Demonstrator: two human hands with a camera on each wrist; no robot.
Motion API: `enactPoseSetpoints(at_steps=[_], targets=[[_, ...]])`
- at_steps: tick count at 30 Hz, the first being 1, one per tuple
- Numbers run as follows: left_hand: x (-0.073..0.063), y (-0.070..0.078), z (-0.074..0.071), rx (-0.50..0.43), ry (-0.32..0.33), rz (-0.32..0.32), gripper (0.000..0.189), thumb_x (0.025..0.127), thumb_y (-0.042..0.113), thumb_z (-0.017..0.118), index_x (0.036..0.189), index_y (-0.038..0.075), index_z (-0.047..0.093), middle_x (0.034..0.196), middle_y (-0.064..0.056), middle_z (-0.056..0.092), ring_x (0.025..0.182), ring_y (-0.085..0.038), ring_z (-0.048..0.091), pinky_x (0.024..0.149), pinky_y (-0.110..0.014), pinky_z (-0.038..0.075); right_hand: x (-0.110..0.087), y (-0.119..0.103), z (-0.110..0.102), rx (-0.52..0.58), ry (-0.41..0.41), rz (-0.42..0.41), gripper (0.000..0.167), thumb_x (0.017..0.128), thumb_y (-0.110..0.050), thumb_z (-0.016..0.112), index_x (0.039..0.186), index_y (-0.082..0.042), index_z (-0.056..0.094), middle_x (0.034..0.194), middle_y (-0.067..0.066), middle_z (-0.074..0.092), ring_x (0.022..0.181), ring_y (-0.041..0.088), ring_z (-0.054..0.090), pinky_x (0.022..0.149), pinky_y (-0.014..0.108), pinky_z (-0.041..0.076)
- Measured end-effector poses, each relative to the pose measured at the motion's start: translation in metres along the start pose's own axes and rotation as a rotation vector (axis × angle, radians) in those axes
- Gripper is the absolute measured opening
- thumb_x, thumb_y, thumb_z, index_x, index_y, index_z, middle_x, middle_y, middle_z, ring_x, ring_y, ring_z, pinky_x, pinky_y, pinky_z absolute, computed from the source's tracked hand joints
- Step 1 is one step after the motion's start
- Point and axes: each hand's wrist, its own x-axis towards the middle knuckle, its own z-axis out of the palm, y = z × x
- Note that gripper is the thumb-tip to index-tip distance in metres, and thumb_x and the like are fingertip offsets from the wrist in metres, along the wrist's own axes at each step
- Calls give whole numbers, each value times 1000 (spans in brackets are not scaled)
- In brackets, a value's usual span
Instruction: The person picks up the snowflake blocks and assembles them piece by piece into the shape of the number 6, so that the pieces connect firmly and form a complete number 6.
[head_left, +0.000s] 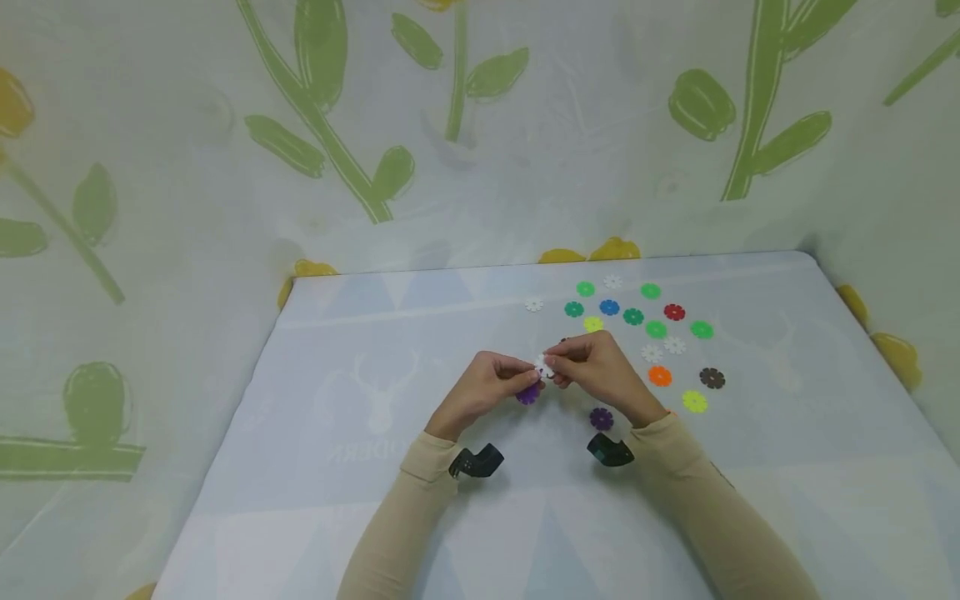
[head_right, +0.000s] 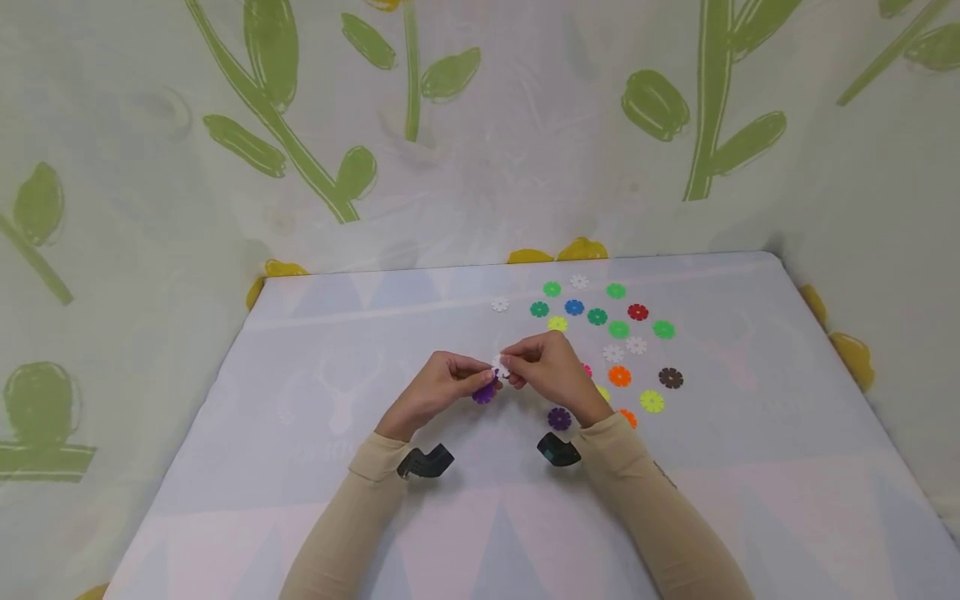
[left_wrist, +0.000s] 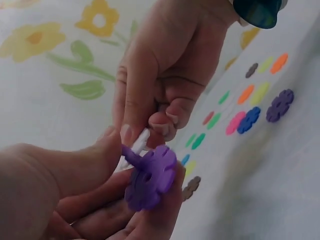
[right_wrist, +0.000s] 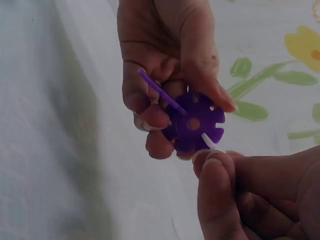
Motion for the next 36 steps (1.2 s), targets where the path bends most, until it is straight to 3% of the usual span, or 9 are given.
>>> enactPoseSetpoints(at_steps=[3, 6, 10, 15, 23, 30, 36], targets=[[1, -1, -2, 3, -41, -32, 32, 102, 24, 68, 122, -1, 73, 110, -17, 79, 93, -14, 76, 89, -32, 62, 0, 2, -2, -39, -25, -17, 24, 99, -14, 71, 117, 1, 76, 90, 13, 77, 75, 20, 69, 77, 26, 60], [0, -1, -4, 68, -32, -36, 35, 103, 30, 66, 123, 3, 73, 114, -14, 78, 99, -17, 75, 92, -34, 60, 1, 4, -2, -101, -62, -52, 24, 99, -11, 69, 120, 0, 76, 90, 12, 76, 77, 19, 68, 79, 26, 59], [2, -4, -6, 139, 18, 2, 33, 102, 31, 66, 120, 4, 75, 109, -13, 77, 94, -17, 70, 85, -32, 59, 1, 5, -1, -130, -110, -81, 24, 100, -5, 66, 121, -1, 75, 90, 11, 72, 79, 18, 66, 80, 26, 60], [5, -9, -5, 137, 30, 25, 27, 101, 25, 67, 113, 2, 75, 101, -13, 76, 83, -13, 68, 77, -28, 57, 2, 7, 2, -126, -145, -89, 25, 100, -4, 65, 123, 1, 73, 97, 15, 72, 80, 18, 68, 79, 30, 62], [6, -13, -7, 174, 67, -24, 24, 101, 24, 68, 112, 4, 76, 102, -12, 77, 82, -11, 67, 77, -25, 57, -7, 7, -18, -248, -50, -79, 31, 101, -17, 67, 127, -1, 71, 121, 15, 76, 92, 24, 71, 81, 33, 61], [5, -12, -12, 168, 66, -44, 23, 101, 22, 66, 113, 4, 75, 102, -12, 76, 80, -11, 66, 75, -24, 55, -26, 15, -37, -421, -42, -13, 28, 99, -19, 70, 123, -5, 74, 109, 8, 77, 92, 18, 66, 82, 33, 58], [4, -13, -16, 166, 64, -50, 23, 102, 22, 65, 113, 4, 74, 100, -11, 75, 80, -12, 65, 73, -25, 55, -43, 27, -41, -449, -79, -21, 26, 94, -15, 75, 118, -4, 75, 97, 1, 74, 88, 14, 62, 77, 24, 54]])
